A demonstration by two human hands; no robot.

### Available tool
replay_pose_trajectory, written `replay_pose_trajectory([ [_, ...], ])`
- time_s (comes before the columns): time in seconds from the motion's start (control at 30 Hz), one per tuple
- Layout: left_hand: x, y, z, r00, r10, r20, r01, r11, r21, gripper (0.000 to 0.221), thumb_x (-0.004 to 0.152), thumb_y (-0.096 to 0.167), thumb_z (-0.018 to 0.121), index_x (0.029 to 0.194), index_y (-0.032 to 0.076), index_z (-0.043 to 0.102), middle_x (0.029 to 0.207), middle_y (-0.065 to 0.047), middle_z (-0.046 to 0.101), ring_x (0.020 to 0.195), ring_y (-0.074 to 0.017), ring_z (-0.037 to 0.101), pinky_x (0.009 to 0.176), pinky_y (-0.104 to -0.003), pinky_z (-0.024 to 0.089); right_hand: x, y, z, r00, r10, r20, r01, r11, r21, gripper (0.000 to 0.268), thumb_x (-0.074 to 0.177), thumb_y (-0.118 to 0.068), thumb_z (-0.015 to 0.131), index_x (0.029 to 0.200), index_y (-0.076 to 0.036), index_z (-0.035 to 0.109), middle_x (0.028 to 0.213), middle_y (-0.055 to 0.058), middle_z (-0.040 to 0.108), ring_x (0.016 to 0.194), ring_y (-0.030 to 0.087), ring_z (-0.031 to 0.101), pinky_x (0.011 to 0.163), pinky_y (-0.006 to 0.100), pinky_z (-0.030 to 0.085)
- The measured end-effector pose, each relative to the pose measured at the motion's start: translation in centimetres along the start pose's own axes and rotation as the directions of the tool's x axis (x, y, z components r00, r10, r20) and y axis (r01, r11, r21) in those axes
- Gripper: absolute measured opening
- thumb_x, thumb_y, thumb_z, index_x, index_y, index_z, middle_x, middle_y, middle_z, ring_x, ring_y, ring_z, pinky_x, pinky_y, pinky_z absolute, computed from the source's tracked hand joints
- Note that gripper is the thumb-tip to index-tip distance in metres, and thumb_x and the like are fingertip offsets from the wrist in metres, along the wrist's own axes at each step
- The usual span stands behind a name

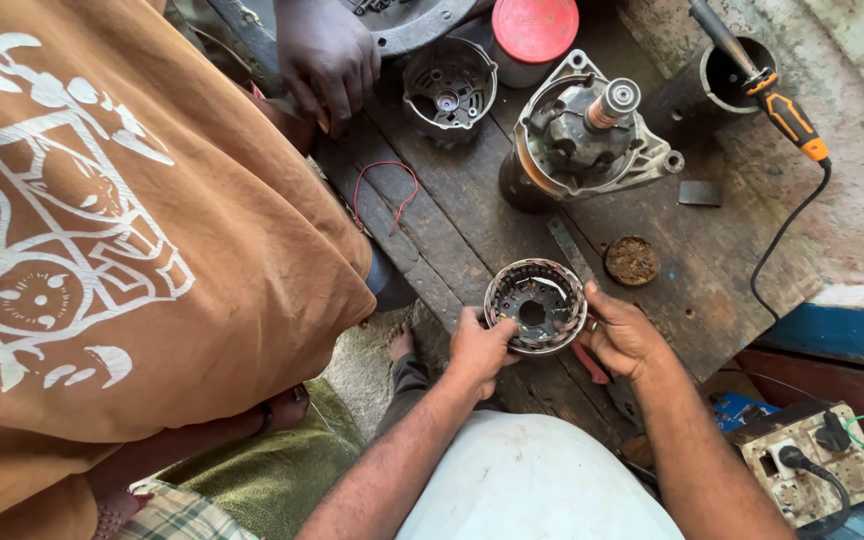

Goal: Soldering and reassembling an automotive alternator component on a workbench.

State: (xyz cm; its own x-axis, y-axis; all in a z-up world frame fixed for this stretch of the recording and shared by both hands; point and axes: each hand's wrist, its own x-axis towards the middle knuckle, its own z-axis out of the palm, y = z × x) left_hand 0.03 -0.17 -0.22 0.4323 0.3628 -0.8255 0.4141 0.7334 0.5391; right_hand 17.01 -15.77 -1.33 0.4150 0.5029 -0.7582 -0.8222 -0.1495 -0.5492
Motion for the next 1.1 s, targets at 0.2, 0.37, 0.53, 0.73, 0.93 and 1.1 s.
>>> replay_pose_trajectory([
  [0.2, -0.3, -0.1, 0.2, 1.000, 0.029, -0.005, -0.029, 0.999, -0.026, 0.053, 0.079, 0.006, 0.071, 0.127, 0.002, 0.049, 0.123, -0.016, 0.062, 0.100, -0.0248, 0.071, 0.072, -0.039, 0.068, 1.0, 1.4, -1.7, 0.998, -0.038, -0.046, 0.036, 0.998, -0.056, 0.043, 0.094, -0.035, 0.070, 0.116, 0.001, 0.069, 0.109, 0.012, 0.074, 0.100, 0.022, 0.069, 0.094, 0.042, 0.057],
  [0.37, -1.3, 0.7, 0.6, 0.998, 0.050, -0.025, -0.049, 0.998, 0.041, 0.052, 0.078, 0.007, 0.072, 0.125, 0.003, 0.050, 0.120, -0.016, 0.064, 0.098, -0.0239, 0.070, 0.070, -0.036, 0.066, 1.0, 1.8, -2.0, 0.998, -0.049, -0.027, 0.049, 0.999, 0.008, 0.039, 0.095, -0.032, 0.070, 0.116, 0.000, 0.068, 0.110, 0.011, 0.074, 0.102, 0.021, 0.069, 0.097, 0.041, 0.057],
  [0.53, -0.9, -0.1, 1.0, 0.991, 0.126, -0.052, -0.114, 0.975, 0.193, 0.052, 0.077, 0.011, 0.074, 0.124, 0.003, 0.052, 0.114, -0.016, 0.069, 0.100, -0.0245, 0.071, 0.079, -0.036, 0.060, 0.5, 1.3, -2.5, 0.998, -0.029, -0.056, 0.029, 0.999, -0.014, 0.036, 0.096, -0.030, 0.068, 0.115, 0.000, 0.068, 0.108, 0.011, 0.074, 0.100, 0.022, 0.069, 0.093, 0.043, 0.057],
  [0.73, -1.0, -0.3, 1.8, 0.976, 0.200, -0.082, -0.168, 0.941, 0.293, 0.054, 0.075, 0.014, 0.076, 0.122, 0.004, 0.052, 0.112, -0.016, 0.070, 0.104, -0.0262, 0.069, 0.092, -0.038, 0.055, 0.5, 1.7, -2.9, 0.996, -0.054, -0.077, 0.055, 0.998, 0.006, 0.032, 0.098, -0.026, 0.067, 0.115, 0.000, 0.068, 0.109, 0.011, 0.073, 0.098, 0.021, 0.069, 0.092, 0.043, 0.058],
  [0.93, -1.3, -0.6, 2.3, 0.961, 0.262, -0.087, -0.219, 0.915, 0.338, 0.054, 0.075, 0.014, 0.076, 0.122, 0.004, 0.052, 0.113, -0.016, 0.069, 0.105, -0.0273, 0.068, 0.093, -0.038, 0.054, 0.9, 2.8, -4.0, 0.995, -0.059, -0.086, 0.064, 0.996, 0.057, 0.032, 0.096, -0.027, 0.068, 0.114, -0.001, 0.068, 0.109, 0.010, 0.073, 0.099, 0.021, 0.069, 0.094, 0.042, 0.058],
  [1.1, -1.3, -0.8, 2.5, 0.953, 0.288, -0.096, -0.233, 0.897, 0.376, 0.055, 0.075, 0.015, 0.077, 0.122, 0.004, 0.053, 0.114, -0.016, 0.068, 0.107, -0.0273, 0.067, 0.095, -0.038, 0.052, 1.4, 3.7, -4.6, 0.987, -0.086, -0.137, 0.102, 0.988, 0.115, 0.032, 0.093, -0.024, 0.074, 0.113, 0.001, 0.068, 0.109, 0.011, 0.072, 0.099, 0.023, 0.068, 0.094, 0.044, 0.057],
])
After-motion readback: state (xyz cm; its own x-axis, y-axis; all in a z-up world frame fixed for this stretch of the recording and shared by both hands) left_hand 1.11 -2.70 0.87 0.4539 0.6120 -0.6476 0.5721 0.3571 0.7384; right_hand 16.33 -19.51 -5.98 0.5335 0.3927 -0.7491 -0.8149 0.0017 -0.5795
